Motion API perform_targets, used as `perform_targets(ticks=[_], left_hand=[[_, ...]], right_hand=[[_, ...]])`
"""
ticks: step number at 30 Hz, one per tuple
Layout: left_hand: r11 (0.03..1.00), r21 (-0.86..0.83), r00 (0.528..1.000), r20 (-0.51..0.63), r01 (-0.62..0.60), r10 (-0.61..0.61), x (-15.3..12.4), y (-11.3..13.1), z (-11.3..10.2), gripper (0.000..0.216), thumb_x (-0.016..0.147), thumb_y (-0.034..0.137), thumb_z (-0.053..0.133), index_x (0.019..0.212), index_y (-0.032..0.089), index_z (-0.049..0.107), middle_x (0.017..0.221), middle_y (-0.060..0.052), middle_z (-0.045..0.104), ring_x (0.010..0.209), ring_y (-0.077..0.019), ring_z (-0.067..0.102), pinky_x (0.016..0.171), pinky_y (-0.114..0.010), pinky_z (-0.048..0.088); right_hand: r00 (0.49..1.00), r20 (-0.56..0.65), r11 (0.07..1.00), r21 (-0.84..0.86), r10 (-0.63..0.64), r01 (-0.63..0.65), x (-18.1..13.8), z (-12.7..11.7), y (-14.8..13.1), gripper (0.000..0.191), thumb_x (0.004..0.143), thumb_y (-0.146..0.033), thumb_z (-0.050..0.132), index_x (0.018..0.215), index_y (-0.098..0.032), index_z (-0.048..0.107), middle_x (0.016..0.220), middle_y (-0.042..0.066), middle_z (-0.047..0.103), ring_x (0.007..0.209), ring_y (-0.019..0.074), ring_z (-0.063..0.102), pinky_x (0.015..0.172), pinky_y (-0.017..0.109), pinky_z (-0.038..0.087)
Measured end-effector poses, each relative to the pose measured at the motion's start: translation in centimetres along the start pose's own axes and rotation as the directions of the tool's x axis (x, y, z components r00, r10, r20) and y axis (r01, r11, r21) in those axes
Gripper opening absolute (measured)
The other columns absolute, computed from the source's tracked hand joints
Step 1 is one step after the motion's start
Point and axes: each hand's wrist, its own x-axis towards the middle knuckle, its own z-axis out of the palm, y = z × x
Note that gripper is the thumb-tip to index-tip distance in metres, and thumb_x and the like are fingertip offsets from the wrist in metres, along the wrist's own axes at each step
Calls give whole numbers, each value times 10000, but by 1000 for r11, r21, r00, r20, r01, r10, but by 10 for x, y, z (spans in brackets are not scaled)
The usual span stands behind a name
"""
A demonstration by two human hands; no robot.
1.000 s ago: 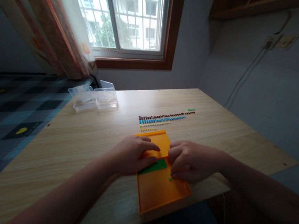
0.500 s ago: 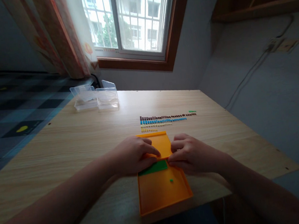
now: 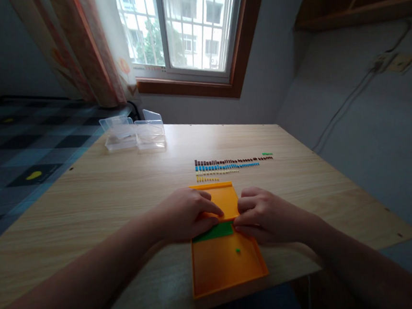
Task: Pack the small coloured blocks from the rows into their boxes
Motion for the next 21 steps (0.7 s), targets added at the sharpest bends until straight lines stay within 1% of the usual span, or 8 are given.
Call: perform_targets(ticks=[7,9,12,16,18,21], left_hand=[[1000,13,1000,1,6,-6,0,0,-1,242,916,284,608,1069,310,794,877,-13,728,643,-129,625,595,-253,423],[1000,8,1000,2,8,-8,0,1,-1,242,912,279,610,1067,305,794,887,-15,734,651,-132,635,601,-254,432],[1000,12,1000,9,13,-13,1,4,-2,246,909,272,609,1067,300,795,901,-18,742,661,-136,646,607,-253,440],[1000,17,1000,8,16,-16,1,6,-3,237,909,295,612,1061,294,794,896,-20,745,670,-146,657,613,-258,449],[1000,4,1000,6,9,-9,1,6,-3,236,914,305,606,1058,280,791,906,-24,750,693,-152,669,630,-258,461],[1000,-7,1000,4,6,-6,1,5,-3,234,907,290,606,1057,274,785,956,-20,762,722,-154,682,651,-258,471]], right_hand=[[1000,-5,999,33,1,-1,0,1,1,214,975,-220,570,883,-213,763,778,34,620,735,171,490,741,326,378],[1000,-15,997,76,7,-6,-1,1,1,214,980,-224,570,886,-206,761,785,39,627,741,170,500,747,324,390],[999,-42,983,186,13,-5,-2,-3,0,221,985,-235,564,893,-189,760,781,45,633,741,166,516,751,320,410],[997,-43,954,291,-64,74,-2,-7,-3,239,972,-244,554,856,-174,751,730,44,615,717,167,512,727,324,408],[994,-24,946,306,-102,105,-2,-7,-5,225,958,-245,567,849,-177,751,726,42,622,716,168,508,733,331,404],[992,14,945,304,-128,118,-1,-4,-6,190,944,-262,597,866,-189,753,748,36,640,734,170,513,761,344,400]])
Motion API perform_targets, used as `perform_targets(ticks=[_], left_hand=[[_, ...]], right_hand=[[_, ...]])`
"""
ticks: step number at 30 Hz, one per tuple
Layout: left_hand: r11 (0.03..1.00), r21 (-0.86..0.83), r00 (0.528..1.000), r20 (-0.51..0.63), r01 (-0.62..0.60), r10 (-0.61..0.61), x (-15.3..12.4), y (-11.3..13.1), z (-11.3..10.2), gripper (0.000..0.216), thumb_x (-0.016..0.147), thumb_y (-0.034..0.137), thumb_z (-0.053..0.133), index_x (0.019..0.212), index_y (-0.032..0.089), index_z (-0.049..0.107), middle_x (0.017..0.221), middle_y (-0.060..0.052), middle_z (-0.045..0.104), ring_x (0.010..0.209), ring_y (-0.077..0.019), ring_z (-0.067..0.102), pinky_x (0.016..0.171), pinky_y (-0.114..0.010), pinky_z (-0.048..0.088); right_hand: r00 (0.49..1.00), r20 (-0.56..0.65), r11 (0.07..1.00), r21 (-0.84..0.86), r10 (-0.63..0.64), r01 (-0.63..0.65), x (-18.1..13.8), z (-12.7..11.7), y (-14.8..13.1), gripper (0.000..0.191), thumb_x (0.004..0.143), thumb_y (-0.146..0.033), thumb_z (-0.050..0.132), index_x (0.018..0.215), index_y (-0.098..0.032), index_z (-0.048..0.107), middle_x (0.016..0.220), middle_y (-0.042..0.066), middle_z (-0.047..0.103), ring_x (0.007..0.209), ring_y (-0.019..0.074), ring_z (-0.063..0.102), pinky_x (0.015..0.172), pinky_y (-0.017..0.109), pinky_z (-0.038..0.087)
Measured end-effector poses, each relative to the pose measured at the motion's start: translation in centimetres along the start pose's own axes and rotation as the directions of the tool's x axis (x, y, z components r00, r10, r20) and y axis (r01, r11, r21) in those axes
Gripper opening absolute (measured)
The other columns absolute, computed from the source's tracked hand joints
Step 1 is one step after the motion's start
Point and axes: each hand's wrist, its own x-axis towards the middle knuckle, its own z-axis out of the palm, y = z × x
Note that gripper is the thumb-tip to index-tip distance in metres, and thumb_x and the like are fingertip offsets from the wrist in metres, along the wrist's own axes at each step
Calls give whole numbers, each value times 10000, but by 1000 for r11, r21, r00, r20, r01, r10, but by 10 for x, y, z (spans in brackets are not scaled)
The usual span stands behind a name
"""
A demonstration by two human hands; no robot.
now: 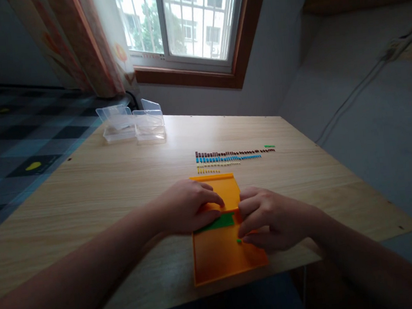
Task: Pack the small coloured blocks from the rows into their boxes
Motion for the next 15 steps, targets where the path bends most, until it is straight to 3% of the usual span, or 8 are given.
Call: perform_targets(ticks=[7,15], left_hand=[[1000,2,1000,17,21,-22,1,0,0,250,896,275,611,1072,287,788,975,-12,768,747,-157,698,666,-258,485],[1000,1,1000,3,-4,4,1,-1,-1,239,897,270,611,1051,282,792,960,-9,769,712,-141,687,652,-253,485]], right_hand=[[999,40,1000,-1,-22,22,1,5,2,209,955,-302,597,851,-204,749,741,15,609,730,160,495,741,331,376],[999,16,988,-153,35,-32,-3,-5,7,264,985,-275,545,818,-202,736,742,23,558,714,163,443,737,332,363]])
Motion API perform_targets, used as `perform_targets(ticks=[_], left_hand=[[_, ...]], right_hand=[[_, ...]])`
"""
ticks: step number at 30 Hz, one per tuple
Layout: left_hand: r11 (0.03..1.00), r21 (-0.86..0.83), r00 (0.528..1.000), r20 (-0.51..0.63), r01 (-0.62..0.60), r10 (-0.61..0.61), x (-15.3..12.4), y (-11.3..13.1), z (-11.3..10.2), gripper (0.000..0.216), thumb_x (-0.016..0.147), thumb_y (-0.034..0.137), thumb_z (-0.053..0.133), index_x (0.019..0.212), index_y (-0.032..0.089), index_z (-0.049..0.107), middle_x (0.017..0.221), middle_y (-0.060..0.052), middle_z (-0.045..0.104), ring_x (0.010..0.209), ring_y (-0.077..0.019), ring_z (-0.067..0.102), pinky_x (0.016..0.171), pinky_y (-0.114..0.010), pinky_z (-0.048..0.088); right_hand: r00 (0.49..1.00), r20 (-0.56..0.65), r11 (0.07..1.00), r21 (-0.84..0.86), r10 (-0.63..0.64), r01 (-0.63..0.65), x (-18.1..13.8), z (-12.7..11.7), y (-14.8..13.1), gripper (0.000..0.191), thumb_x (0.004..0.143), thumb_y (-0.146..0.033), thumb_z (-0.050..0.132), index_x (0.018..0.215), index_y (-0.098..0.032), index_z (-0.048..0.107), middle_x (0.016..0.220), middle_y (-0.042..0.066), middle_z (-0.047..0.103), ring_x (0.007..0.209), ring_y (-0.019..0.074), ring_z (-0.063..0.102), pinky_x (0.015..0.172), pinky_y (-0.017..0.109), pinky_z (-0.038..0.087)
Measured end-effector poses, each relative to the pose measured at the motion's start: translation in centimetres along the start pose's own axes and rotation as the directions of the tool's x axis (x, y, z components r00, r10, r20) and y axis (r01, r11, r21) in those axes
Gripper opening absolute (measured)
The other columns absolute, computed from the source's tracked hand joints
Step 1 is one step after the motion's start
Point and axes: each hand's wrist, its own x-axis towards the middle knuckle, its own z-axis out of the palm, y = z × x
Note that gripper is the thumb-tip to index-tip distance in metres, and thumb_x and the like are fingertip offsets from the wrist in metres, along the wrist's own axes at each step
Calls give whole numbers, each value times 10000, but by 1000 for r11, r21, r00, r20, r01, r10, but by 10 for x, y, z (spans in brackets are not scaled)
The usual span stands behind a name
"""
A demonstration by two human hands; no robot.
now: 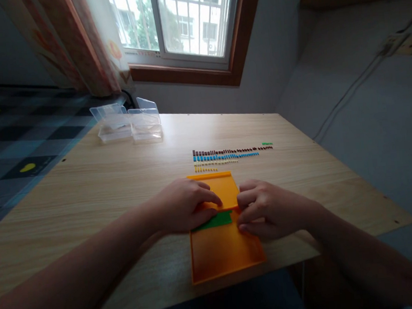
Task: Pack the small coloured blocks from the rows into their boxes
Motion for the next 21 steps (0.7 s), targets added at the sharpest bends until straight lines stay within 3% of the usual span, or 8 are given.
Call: perform_targets(ticks=[9,21], left_hand=[[1000,1,999,28,28,-28,0,2,-1,250,899,256,604,1062,284,791,967,-19,767,737,-155,688,675,-255,488],[1000,15,1000,15,25,-25,0,2,-1,242,900,266,610,1058,298,792,962,-8,767,707,-149,676,643,-258,465]], right_hand=[[1000,-8,998,-60,29,-30,-2,1,0,248,934,-223,573,717,-189,690,768,10,502,703,147,422,690,313,338],[996,-36,991,-106,78,-82,-3,3,4,324,984,-274,541,716,-182,696,759,21,509,689,146,407,671,311,320]])
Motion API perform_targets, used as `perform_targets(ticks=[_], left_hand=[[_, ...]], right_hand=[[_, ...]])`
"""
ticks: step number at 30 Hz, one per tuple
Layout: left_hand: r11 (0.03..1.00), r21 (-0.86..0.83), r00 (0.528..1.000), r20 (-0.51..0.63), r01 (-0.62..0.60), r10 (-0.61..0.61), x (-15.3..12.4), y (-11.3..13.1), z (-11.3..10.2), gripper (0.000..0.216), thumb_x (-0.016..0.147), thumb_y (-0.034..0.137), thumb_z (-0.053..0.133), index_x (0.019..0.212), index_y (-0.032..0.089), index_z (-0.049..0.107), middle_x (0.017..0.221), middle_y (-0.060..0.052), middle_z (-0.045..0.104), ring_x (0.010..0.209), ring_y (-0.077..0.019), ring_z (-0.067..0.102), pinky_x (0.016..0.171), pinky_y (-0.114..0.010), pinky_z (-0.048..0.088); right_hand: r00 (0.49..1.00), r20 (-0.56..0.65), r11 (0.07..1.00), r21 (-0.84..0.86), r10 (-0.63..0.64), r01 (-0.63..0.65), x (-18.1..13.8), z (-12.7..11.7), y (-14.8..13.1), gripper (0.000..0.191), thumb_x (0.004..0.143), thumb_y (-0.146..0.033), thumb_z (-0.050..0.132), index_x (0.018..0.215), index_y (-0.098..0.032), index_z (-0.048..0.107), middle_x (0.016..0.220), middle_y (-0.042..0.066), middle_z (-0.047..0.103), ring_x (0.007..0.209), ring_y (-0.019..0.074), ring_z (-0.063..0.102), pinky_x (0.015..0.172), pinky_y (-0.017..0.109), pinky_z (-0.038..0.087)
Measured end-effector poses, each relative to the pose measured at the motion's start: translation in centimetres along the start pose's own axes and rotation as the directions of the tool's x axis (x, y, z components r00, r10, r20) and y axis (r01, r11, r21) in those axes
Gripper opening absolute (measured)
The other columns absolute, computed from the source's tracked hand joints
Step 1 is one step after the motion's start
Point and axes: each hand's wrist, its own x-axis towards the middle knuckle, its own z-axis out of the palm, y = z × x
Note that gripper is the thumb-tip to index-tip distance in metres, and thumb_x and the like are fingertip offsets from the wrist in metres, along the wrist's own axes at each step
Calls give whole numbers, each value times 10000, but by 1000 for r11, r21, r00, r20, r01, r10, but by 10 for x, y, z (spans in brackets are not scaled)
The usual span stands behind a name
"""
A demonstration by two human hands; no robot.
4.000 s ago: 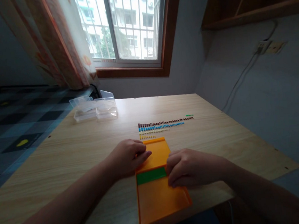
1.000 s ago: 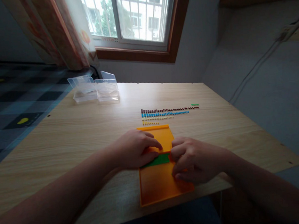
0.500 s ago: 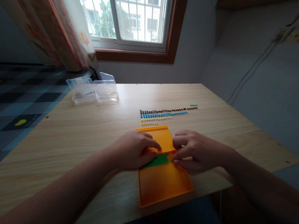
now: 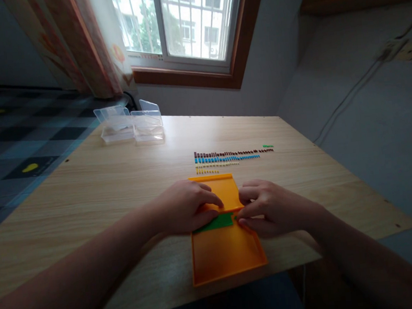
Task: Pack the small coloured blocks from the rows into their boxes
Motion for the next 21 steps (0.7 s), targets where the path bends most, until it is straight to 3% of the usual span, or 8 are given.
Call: perform_targets(ticks=[11,21], left_hand=[[1000,3,1000,-10,-17,17,-1,-2,1,243,895,265,612,1056,292,792,940,-9,763,689,-146,667,623,-261,453],[1000,7,1000,-1,-9,9,1,1,-1,250,895,261,603,1055,285,795,921,-15,760,675,-143,660,611,-252,443]], right_hand=[[1000,-4,1000,30,-6,6,1,1,-3,237,970,-262,548,886,-213,765,764,21,523,694,156,423,675,314,331],[1000,7,999,34,-16,15,2,3,-3,231,948,-233,546,860,-208,758,749,19,520,683,154,424,661,309,327]])
